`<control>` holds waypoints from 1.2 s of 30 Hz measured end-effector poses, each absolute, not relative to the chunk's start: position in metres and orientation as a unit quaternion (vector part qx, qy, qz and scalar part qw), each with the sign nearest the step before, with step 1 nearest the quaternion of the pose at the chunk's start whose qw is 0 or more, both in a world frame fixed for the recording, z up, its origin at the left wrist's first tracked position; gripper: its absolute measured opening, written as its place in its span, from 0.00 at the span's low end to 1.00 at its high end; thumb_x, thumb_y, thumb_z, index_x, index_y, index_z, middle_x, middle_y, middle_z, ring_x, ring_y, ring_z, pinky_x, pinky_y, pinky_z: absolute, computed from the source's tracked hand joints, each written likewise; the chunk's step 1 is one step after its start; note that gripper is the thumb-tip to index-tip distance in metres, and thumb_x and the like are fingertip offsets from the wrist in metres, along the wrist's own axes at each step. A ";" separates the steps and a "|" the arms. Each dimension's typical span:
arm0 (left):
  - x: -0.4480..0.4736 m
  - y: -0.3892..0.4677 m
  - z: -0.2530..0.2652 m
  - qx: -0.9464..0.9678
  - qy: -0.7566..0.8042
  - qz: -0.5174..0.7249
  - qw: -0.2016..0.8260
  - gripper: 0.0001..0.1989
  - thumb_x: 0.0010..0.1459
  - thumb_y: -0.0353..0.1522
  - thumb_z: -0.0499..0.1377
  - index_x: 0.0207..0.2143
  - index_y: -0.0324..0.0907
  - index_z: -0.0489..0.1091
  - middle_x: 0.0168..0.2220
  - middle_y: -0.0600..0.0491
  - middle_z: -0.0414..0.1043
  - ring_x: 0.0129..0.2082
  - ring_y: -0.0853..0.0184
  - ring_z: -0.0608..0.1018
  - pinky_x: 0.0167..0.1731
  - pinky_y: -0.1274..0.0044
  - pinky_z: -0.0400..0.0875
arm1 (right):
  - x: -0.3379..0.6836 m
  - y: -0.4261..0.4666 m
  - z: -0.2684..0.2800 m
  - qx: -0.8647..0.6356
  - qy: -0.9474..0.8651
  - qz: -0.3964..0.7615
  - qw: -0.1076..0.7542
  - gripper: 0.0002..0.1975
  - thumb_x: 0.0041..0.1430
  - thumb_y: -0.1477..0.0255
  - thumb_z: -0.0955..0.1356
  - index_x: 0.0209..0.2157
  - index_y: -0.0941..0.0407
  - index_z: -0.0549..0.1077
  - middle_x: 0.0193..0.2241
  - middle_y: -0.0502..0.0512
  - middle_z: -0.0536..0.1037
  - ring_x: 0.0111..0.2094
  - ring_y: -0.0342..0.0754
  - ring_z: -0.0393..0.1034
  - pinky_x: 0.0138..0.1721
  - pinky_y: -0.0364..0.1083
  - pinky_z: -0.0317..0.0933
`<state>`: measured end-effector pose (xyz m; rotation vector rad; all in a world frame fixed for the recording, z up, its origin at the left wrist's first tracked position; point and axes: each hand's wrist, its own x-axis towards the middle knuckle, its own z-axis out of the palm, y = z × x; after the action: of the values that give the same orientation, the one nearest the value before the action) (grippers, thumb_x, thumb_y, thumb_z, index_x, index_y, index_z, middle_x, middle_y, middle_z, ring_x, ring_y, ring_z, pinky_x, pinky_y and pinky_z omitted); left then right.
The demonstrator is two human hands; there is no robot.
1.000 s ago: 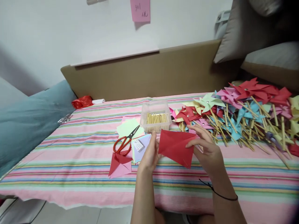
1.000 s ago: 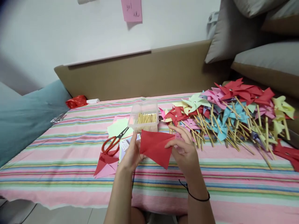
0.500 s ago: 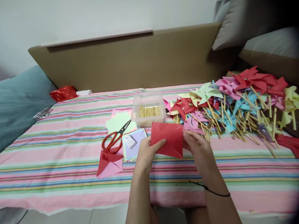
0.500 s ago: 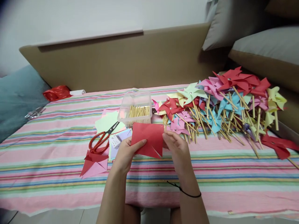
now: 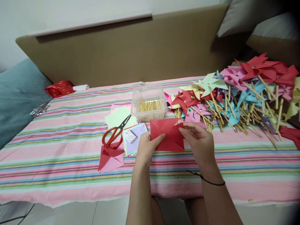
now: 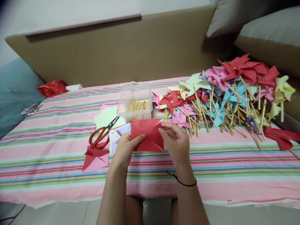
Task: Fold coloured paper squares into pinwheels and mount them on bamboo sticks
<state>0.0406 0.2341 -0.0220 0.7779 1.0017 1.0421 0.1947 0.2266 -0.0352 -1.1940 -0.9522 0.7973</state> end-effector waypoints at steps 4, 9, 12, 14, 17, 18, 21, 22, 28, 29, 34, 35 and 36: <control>0.044 0.233 -0.020 0.359 0.450 0.478 0.663 0.14 0.46 0.35 0.68 0.35 0.36 0.77 0.33 0.48 0.80 0.35 0.59 0.81 0.39 0.70 0.74 | 0.192 0.223 -0.028 -0.477 -0.488 0.318 0.659 0.04 0.52 0.72 0.72 0.32 0.52 0.79 0.34 0.52 0.81 0.39 0.48 0.76 0.43 0.49 0.71; 0.045 0.234 -0.019 0.353 0.452 0.482 0.662 0.15 0.46 0.36 0.68 0.36 0.37 0.77 0.34 0.48 0.80 0.35 0.58 0.81 0.39 0.69 0.74 | 0.193 0.223 -0.027 -0.488 -0.479 0.318 0.657 0.04 0.51 0.71 0.72 0.32 0.52 0.78 0.35 0.53 0.81 0.39 0.49 0.76 0.41 0.49 0.71; 0.044 0.234 -0.019 0.356 0.456 0.481 0.659 0.15 0.46 0.36 0.68 0.35 0.36 0.77 0.35 0.47 0.81 0.35 0.58 0.81 0.39 0.69 0.74 | 0.195 0.226 -0.029 -0.524 -0.412 0.339 0.664 0.10 0.48 0.69 0.74 0.35 0.53 0.75 0.31 0.52 0.80 0.33 0.47 0.76 0.34 0.46 0.71; 0.044 0.234 -0.019 0.356 0.458 0.480 0.659 0.15 0.45 0.36 0.68 0.35 0.36 0.77 0.35 0.47 0.81 0.34 0.59 0.81 0.38 0.70 0.74 | 0.196 0.227 -0.030 -0.523 -0.388 0.355 0.671 0.12 0.46 0.69 0.75 0.34 0.53 0.72 0.28 0.50 0.79 0.32 0.47 0.76 0.34 0.45 0.71; 0.045 0.234 -0.019 0.359 0.456 0.480 0.658 0.14 0.46 0.36 0.68 0.35 0.36 0.77 0.35 0.47 0.81 0.34 0.59 0.81 0.37 0.70 0.74 | 0.201 0.227 -0.031 -0.510 -0.398 0.359 0.672 0.11 0.47 0.69 0.75 0.31 0.53 0.70 0.27 0.49 0.78 0.31 0.46 0.76 0.32 0.43 0.70; 0.045 0.234 -0.019 0.360 0.456 0.482 0.656 0.14 0.46 0.36 0.68 0.35 0.36 0.77 0.35 0.48 0.81 0.33 0.60 0.81 0.37 0.71 0.74 | 0.203 0.227 -0.031 -0.503 -0.415 0.365 0.664 0.09 0.49 0.69 0.74 0.31 0.53 0.71 0.28 0.50 0.79 0.31 0.46 0.76 0.32 0.43 0.70; 0.043 0.234 -0.018 0.358 0.459 0.493 0.647 0.13 0.47 0.36 0.68 0.34 0.37 0.77 0.34 0.48 0.81 0.33 0.61 0.80 0.36 0.73 0.74 | 0.210 0.225 -0.033 -0.464 -0.483 0.408 0.620 0.04 0.57 0.68 0.70 0.34 0.53 0.75 0.32 0.51 0.80 0.34 0.46 0.76 0.36 0.45 0.72; 0.043 0.234 -0.018 0.356 0.460 0.497 0.643 0.13 0.47 0.36 0.68 0.34 0.37 0.77 0.34 0.49 0.81 0.32 0.62 0.80 0.36 0.73 0.74 | 0.212 0.224 -0.034 -0.450 -0.503 0.426 0.603 0.05 0.58 0.69 0.69 0.35 0.52 0.77 0.34 0.52 0.80 0.35 0.47 0.77 0.38 0.46 0.72; 0.042 0.235 -0.017 0.341 0.466 0.504 0.642 0.13 0.45 0.35 0.69 0.33 0.36 0.77 0.32 0.49 0.80 0.31 0.63 0.80 0.34 0.74 0.74 | 0.215 0.221 -0.034 -0.386 -0.518 0.491 0.584 0.18 0.59 0.72 0.69 0.51 0.44 0.72 0.45 0.51 0.79 0.41 0.47 0.76 0.43 0.49 0.71; 0.043 0.236 -0.017 0.340 0.464 0.505 0.643 0.14 0.45 0.35 0.69 0.33 0.36 0.77 0.32 0.49 0.80 0.30 0.63 0.80 0.34 0.74 0.74 | 0.216 0.221 -0.033 -0.385 -0.527 0.488 0.579 0.18 0.59 0.71 0.69 0.51 0.44 0.72 0.45 0.51 0.79 0.42 0.48 0.76 0.43 0.49 0.71; 0.043 0.236 -0.018 0.344 0.460 0.505 0.644 0.13 0.45 0.35 0.69 0.32 0.37 0.76 0.30 0.50 0.80 0.28 0.64 0.80 0.32 0.75 0.74 | 0.216 0.218 -0.031 -0.418 -0.569 0.465 0.534 0.05 0.56 0.68 0.71 0.34 0.51 0.80 0.34 0.53 0.80 0.38 0.48 0.75 0.41 0.47 0.70; 0.043 0.236 -0.018 0.346 0.463 0.503 0.643 0.12 0.45 0.35 0.69 0.31 0.37 0.76 0.29 0.50 0.80 0.28 0.64 0.79 0.32 0.75 0.73 | 0.215 0.218 -0.031 -0.419 -0.565 0.471 0.532 0.05 0.55 0.67 0.71 0.33 0.52 0.80 0.33 0.53 0.80 0.37 0.48 0.76 0.40 0.47 0.70; 0.042 0.236 -0.018 0.349 0.466 0.501 0.640 0.12 0.45 0.35 0.69 0.31 0.37 0.76 0.29 0.50 0.80 0.28 0.64 0.79 0.31 0.76 0.73 | 0.215 0.218 -0.031 -0.423 -0.561 0.474 0.532 0.05 0.55 0.67 0.71 0.32 0.52 0.80 0.32 0.53 0.80 0.36 0.48 0.76 0.40 0.47 0.70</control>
<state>0.0423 0.2362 -0.0181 0.7964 1.0630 1.1424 0.2147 0.2183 -0.0307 -1.0082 -1.3373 1.1308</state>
